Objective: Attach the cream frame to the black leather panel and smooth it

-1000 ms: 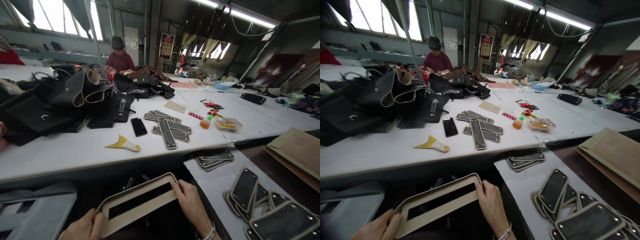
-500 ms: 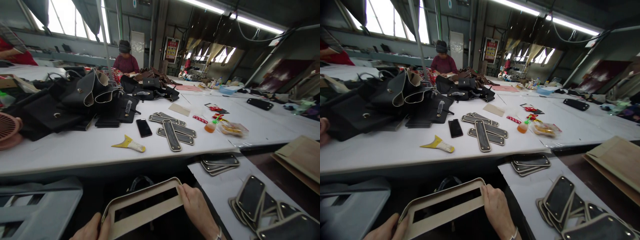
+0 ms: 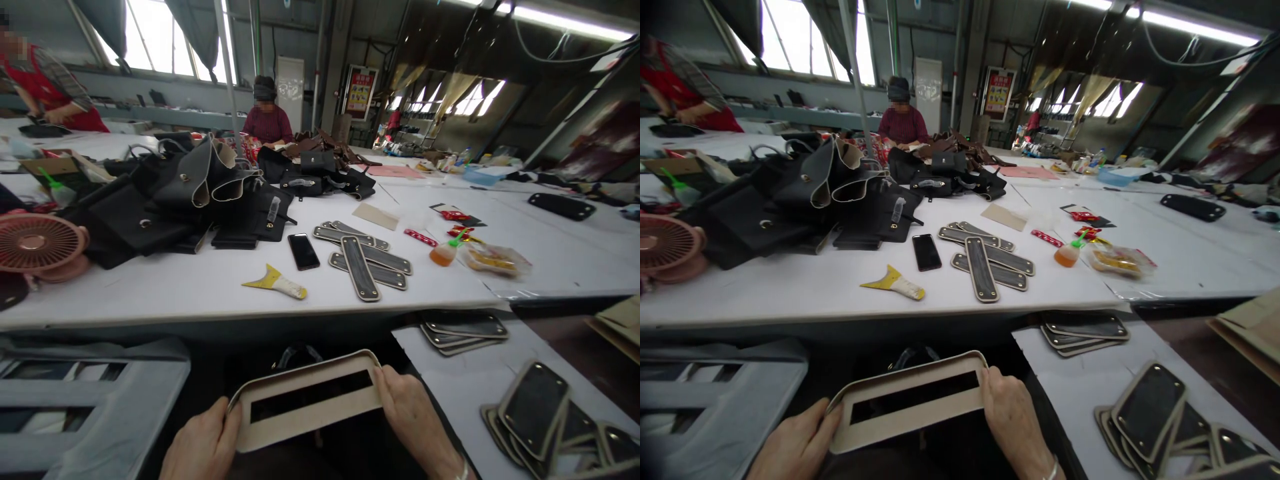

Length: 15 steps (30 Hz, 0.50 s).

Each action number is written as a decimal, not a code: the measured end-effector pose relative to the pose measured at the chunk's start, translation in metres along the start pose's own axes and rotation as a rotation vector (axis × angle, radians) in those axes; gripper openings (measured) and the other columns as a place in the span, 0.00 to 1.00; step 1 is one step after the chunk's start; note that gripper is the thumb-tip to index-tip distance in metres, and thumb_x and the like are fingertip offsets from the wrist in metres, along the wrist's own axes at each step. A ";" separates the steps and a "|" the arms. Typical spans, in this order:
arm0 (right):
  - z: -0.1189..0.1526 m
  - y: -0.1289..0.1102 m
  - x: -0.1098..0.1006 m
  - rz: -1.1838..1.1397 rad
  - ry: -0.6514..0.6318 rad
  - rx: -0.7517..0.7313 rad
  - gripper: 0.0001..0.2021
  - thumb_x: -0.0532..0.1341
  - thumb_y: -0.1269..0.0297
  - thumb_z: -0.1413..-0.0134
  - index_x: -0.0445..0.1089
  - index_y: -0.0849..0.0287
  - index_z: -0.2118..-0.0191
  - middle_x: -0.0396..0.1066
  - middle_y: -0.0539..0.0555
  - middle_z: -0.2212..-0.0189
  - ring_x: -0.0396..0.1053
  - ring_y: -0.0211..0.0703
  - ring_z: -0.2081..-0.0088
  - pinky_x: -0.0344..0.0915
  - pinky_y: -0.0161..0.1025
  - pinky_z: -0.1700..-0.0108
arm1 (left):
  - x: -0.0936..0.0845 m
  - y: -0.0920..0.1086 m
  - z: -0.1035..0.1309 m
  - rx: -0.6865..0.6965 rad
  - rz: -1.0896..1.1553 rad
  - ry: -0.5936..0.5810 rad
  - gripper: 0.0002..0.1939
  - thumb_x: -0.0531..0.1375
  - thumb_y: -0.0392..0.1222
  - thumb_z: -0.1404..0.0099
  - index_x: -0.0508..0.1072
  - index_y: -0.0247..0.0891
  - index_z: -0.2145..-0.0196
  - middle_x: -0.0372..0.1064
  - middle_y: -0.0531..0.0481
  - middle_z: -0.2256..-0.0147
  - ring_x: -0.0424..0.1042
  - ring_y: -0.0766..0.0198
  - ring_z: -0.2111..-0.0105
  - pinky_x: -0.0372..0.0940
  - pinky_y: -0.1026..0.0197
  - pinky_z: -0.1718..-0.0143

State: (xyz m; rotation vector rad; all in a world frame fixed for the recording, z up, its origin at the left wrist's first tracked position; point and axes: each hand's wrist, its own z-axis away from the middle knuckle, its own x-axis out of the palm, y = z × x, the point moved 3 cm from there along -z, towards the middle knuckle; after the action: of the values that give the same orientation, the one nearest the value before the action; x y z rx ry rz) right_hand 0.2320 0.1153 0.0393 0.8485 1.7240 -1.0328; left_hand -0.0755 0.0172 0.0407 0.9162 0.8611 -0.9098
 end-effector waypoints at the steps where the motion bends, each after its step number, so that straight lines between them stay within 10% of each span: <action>1: 0.000 0.001 0.000 -0.010 0.001 0.001 0.27 0.35 0.55 0.29 0.57 0.53 0.78 0.64 0.51 0.87 0.65 0.42 0.86 0.46 0.39 0.80 | -0.002 0.002 0.000 -0.038 0.040 -0.009 0.20 0.44 0.37 0.29 0.75 0.42 0.66 0.77 0.46 0.67 0.77 0.56 0.64 0.64 0.63 0.64; 15: 0.013 0.012 0.000 -0.364 -0.293 0.514 0.30 0.52 0.30 0.53 0.69 0.54 0.73 0.65 0.49 0.82 0.65 0.43 0.77 0.59 0.36 0.73 | 0.017 0.000 0.031 -0.116 0.405 0.055 0.17 0.48 0.57 0.34 0.60 0.43 0.72 0.67 0.53 0.77 0.71 0.60 0.73 0.55 0.62 0.70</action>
State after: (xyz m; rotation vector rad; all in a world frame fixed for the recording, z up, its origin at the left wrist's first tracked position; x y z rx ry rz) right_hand 0.2467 0.1086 0.0333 0.6542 1.4055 -1.8016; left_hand -0.0628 -0.0155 0.0365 0.9728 0.7312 -0.4822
